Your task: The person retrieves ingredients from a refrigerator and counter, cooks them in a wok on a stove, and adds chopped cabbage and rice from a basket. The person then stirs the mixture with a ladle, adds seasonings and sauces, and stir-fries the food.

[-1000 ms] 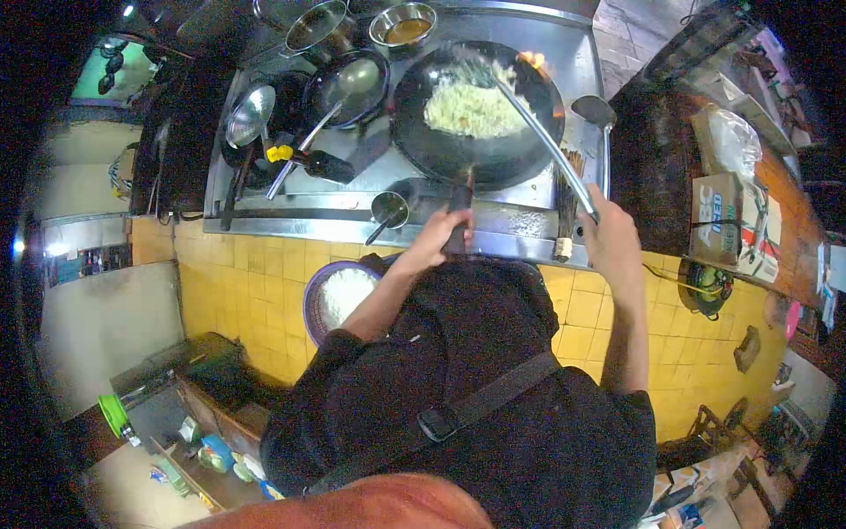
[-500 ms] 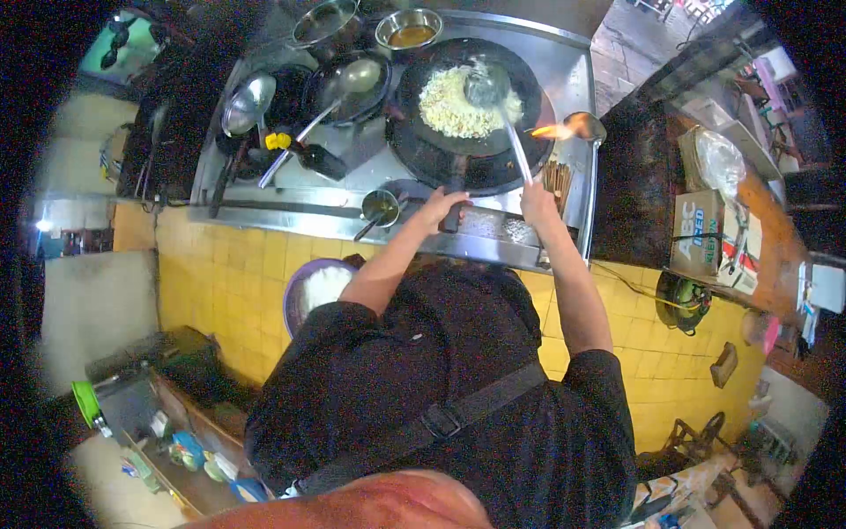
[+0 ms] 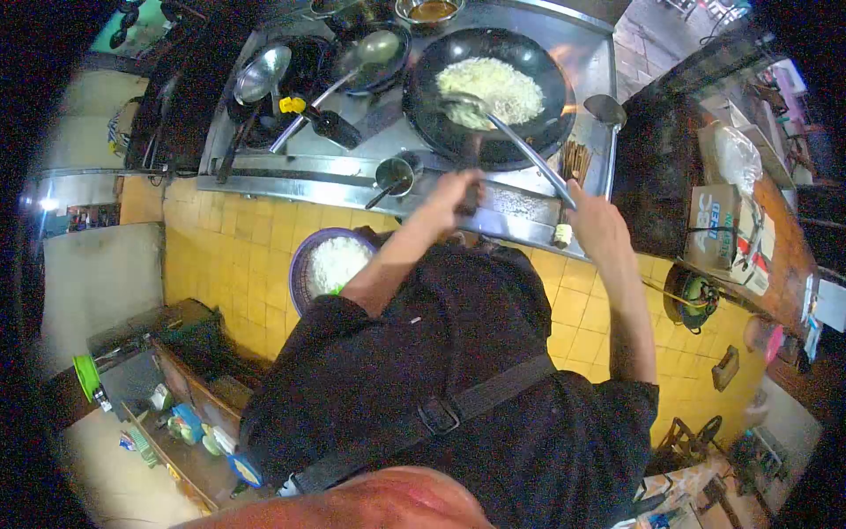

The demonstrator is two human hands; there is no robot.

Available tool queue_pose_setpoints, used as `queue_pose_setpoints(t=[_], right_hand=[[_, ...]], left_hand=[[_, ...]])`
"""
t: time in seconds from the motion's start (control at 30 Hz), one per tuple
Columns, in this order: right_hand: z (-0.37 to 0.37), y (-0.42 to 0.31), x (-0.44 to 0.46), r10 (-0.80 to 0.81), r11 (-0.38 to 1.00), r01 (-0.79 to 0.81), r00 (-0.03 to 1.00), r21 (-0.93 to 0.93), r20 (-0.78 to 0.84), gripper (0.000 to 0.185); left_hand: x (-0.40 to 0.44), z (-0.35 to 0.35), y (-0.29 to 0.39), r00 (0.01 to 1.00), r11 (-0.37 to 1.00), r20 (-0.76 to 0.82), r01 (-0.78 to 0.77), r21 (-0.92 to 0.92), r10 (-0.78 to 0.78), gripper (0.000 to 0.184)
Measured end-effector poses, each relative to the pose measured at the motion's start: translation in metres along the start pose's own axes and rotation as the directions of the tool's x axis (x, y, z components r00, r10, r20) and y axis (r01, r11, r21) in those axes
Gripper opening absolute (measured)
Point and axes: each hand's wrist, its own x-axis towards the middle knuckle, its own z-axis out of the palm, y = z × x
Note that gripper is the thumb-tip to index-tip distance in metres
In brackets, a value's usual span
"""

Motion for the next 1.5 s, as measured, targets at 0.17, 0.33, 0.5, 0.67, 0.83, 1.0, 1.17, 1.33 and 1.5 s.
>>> queue_pose_setpoints(t=[0.17,0.33,0.5,0.67,0.83,1.0,1.17,1.33,1.5], right_hand=[[0.026,-0.005,0.006,0.037,0.999,-0.039,0.982,-0.003,-0.188,0.039],[0.046,0.007,0.015,0.086,0.993,-0.097,0.986,-0.074,-0.144,0.041],[0.026,0.025,0.019,0.189,0.968,-0.221,0.952,-0.116,-0.239,0.039],[-0.029,0.003,-0.017,0.193,0.929,-0.114,0.961,0.353,-0.200,0.033],[0.129,0.025,0.104,0.208,0.847,-0.095,0.964,0.523,-0.163,0.032],[0.087,0.019,0.152,0.203,0.865,-0.165,0.979,0.474,-0.029,0.039],[0.141,0.035,0.155,0.233,0.928,-0.080,0.887,0.363,-0.399,0.031],[0.068,0.040,0.100,0.115,0.974,-0.146,0.978,0.174,0.176,0.035],[-0.036,-0.013,0.009,0.150,0.988,-0.149,0.989,-0.046,0.007,0.037]], left_hand=[[-0.079,0.022,-0.006,0.904,0.986,0.400,0.166,-0.010,-0.149,0.015],[0.015,-0.013,0.010,0.955,0.998,0.291,-0.062,0.003,0.059,0.018],[-0.083,0.010,-0.007,0.945,0.990,0.298,0.138,0.008,-0.134,0.013],[0.036,-0.021,-0.029,0.941,0.981,0.281,-0.196,0.000,0.188,0.018],[0.105,-0.033,-0.027,0.942,0.958,0.179,-0.288,0.002,0.282,0.021],[0.120,-0.043,-0.028,0.959,0.964,0.183,-0.240,0.112,0.218,0.025],[0.126,-0.043,-0.024,0.971,0.972,0.148,-0.205,0.115,0.187,0.027],[0.074,-0.003,-0.005,0.998,0.998,0.027,-0.054,0.024,0.053,0.020],[-0.041,0.041,0.044,0.895,0.913,0.415,0.297,-0.280,-0.164,0.022]])
